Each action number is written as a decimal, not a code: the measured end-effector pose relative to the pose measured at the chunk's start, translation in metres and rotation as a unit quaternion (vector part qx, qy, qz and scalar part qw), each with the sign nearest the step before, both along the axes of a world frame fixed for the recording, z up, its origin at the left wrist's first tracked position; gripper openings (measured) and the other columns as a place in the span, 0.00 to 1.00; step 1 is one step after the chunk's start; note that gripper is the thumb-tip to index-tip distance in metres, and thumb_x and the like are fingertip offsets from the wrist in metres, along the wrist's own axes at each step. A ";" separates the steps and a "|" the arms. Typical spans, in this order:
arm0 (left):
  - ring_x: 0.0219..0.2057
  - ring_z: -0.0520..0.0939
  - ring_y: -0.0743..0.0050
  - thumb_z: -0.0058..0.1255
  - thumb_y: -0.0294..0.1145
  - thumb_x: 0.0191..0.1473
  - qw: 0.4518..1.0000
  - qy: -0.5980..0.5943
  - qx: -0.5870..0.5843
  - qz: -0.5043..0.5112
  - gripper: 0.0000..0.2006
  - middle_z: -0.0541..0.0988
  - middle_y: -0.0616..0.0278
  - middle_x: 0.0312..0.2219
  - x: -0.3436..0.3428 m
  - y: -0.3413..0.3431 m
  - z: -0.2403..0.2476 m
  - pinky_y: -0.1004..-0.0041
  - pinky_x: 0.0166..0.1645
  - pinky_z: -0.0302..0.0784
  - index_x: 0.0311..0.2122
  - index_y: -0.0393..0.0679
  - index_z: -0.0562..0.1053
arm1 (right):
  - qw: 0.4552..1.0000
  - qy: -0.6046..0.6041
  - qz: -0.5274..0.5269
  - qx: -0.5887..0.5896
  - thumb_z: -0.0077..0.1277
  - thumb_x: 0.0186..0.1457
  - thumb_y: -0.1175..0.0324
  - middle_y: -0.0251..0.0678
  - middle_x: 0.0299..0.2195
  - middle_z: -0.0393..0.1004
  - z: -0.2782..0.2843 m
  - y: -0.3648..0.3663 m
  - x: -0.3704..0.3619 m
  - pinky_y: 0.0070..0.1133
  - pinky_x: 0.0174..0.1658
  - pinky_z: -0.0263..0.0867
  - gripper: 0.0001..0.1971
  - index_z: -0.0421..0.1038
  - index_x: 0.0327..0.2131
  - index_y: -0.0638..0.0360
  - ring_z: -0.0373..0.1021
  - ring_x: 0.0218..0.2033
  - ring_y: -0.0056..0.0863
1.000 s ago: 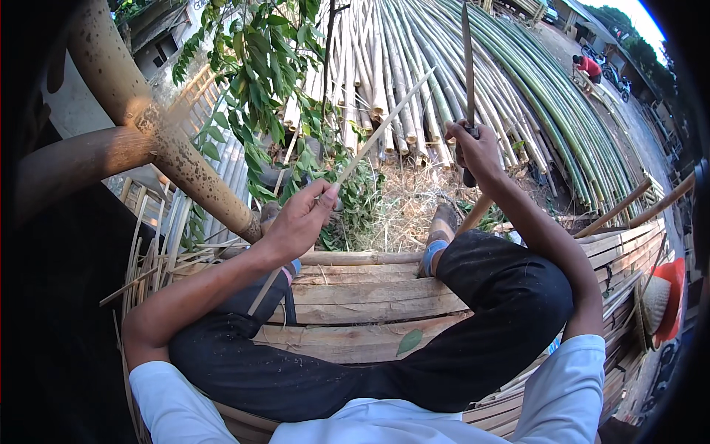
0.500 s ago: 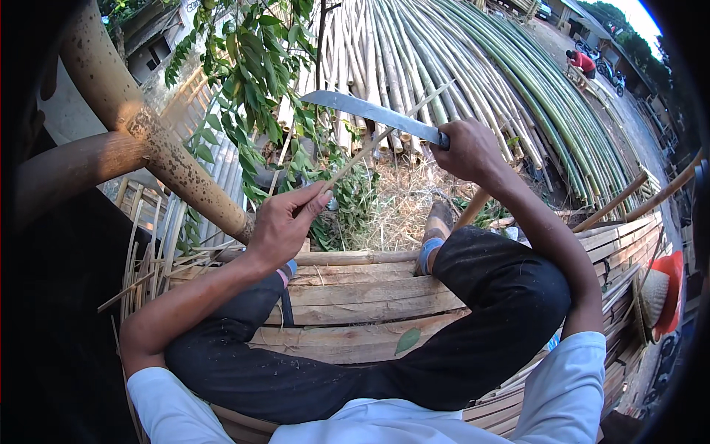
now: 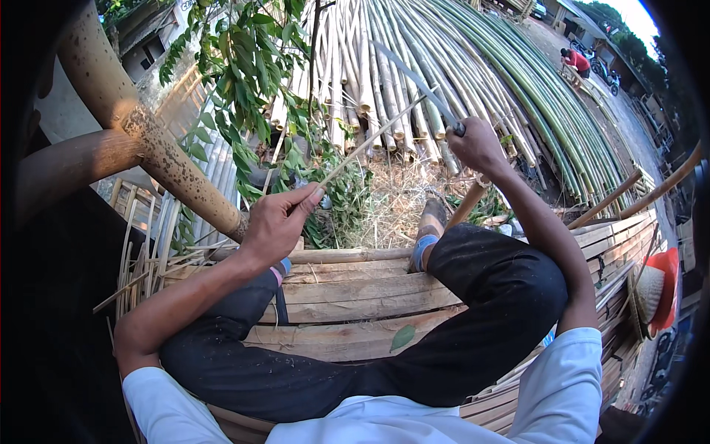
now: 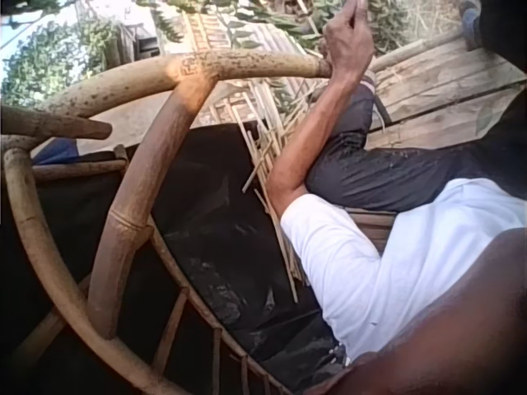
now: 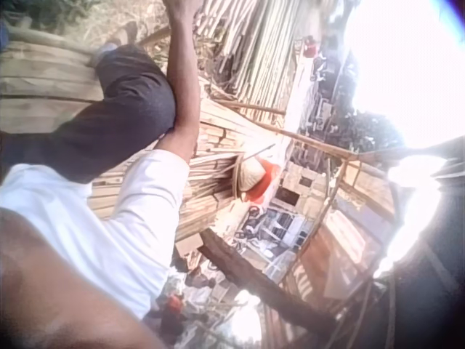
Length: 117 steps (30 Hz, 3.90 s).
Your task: The person whittles and thins a bamboo stick using a machete while seated on a bamboo platform.
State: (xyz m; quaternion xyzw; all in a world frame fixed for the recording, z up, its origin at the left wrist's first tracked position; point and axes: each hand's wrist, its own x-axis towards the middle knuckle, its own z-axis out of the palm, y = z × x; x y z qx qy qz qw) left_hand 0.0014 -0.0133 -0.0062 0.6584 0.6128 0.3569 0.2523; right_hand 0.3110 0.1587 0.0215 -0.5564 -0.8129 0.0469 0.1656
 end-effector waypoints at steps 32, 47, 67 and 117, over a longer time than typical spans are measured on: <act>0.10 0.51 0.90 0.31 0.46 0.64 0.920 -0.297 -0.187 -0.171 0.14 0.54 0.76 0.13 0.001 -0.001 0.010 0.84 0.13 0.44 0.32 0.48 0.60 | 0.973 -0.010 0.199 0.114 0.56 0.41 0.65 0.38 0.14 0.71 0.027 -0.045 -0.057 0.32 0.26 0.66 0.06 0.74 0.24 0.55 0.71 0.18 0.38; 0.09 0.51 0.90 0.32 0.48 0.63 0.892 -0.327 -0.268 -0.162 0.16 0.53 0.76 0.11 0.001 -0.003 0.014 0.83 0.12 0.45 0.29 0.48 0.59 | 0.980 0.195 -0.028 -0.014 0.46 0.50 0.63 0.32 0.09 0.64 -0.008 0.014 -0.002 0.27 0.19 0.58 0.15 0.68 0.15 0.60 0.60 0.11 0.22; 0.08 0.52 0.90 0.31 0.48 0.63 0.933 -0.283 -0.184 -0.124 0.17 0.55 0.76 0.10 0.001 0.002 0.009 0.83 0.11 0.45 0.26 0.49 0.59 | 0.991 -0.013 0.087 0.100 0.52 0.42 0.65 0.37 0.15 0.73 0.001 -0.010 -0.019 0.30 0.27 0.68 0.07 0.75 0.22 0.55 0.72 0.18 0.35; 0.12 0.52 0.96 0.40 0.42 0.62 0.979 -0.201 -0.028 -0.017 0.10 0.55 0.80 0.15 -0.068 0.036 0.051 0.88 0.15 0.44 0.40 0.47 0.67 | 0.807 0.525 -0.014 -0.271 0.53 0.51 0.64 0.19 0.13 0.54 -0.007 0.001 0.005 0.14 0.19 0.49 0.10 0.69 0.31 0.61 0.50 0.13 0.10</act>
